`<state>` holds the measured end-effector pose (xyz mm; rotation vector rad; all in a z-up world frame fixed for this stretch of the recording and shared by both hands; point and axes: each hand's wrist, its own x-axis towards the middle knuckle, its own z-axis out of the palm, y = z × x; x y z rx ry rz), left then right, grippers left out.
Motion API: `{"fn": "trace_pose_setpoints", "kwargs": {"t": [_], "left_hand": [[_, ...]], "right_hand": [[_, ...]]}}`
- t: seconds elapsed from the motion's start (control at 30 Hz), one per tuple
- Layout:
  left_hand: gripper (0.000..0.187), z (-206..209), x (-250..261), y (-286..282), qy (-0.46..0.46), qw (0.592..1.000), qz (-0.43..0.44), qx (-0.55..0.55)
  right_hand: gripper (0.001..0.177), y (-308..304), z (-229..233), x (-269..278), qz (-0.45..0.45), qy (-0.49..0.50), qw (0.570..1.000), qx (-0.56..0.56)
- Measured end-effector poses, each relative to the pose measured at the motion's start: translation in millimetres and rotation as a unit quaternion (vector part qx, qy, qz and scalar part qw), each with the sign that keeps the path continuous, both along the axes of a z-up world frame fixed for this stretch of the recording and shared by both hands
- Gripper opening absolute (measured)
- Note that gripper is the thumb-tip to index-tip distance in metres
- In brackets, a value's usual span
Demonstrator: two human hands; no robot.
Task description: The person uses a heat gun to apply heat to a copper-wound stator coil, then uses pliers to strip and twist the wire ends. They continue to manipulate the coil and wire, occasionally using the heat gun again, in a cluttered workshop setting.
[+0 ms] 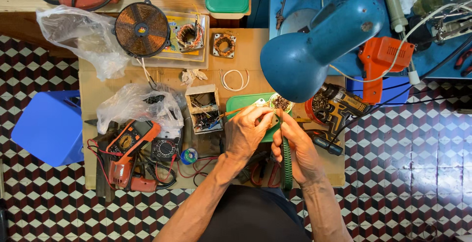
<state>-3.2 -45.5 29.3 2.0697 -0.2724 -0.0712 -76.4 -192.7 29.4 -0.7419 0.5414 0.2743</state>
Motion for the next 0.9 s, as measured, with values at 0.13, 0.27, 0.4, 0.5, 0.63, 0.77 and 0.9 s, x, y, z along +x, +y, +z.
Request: {"fn": "trace_pose_setpoints", "kwargs": {"t": [0.13, 0.27, 0.4, 0.5, 0.63, 0.77, 0.9], "left_hand": [[0.013, -2.0, 0.5, 1.5, 0.024, 1.000, -0.002, 0.003], [0.014, -4.9, 0.0, 1.6, -0.002, 1.000, 0.000, -0.007], [0.014, -6.8, 0.3, 2.3, 0.001, 1.000, -0.004, -0.004], [0.015, -6.4, 0.3, 2.9, 0.026, 1.000, -0.006, 0.001], [0.014, -6.1, 0.4, 3.4, 0.030, 1.000, -0.004, -0.002], [0.014, -6.8, 0.5, 3.4, 0.017, 1.000, -0.006, -0.008], [0.014, -7.3, -0.2, 3.3, 0.019, 1.000, -0.005, -0.012]], "right_hand": [[0.060, 6.7, 2.7, 5.4, 0.012, 0.027, 0.999, -0.043], [0.061, 8.4, 2.2, 7.8, 0.015, 0.027, 0.998, -0.059], [0.061, 7.4, -2.9, 6.7, 0.018, 0.026, 0.997, -0.074], [0.059, 5.2, -6.9, 5.6, 0.012, 0.022, 0.998, -0.054], [0.054, -0.3, -9.7, 4.1, 0.004, 0.012, 1.000, 0.011], [0.049, -8.1, -9.7, 4.3, 0.007, 0.012, 0.998, 0.058], [0.043, -8.9, -10.2, 3.9, 0.001, 0.000, 0.997, 0.076]]}}
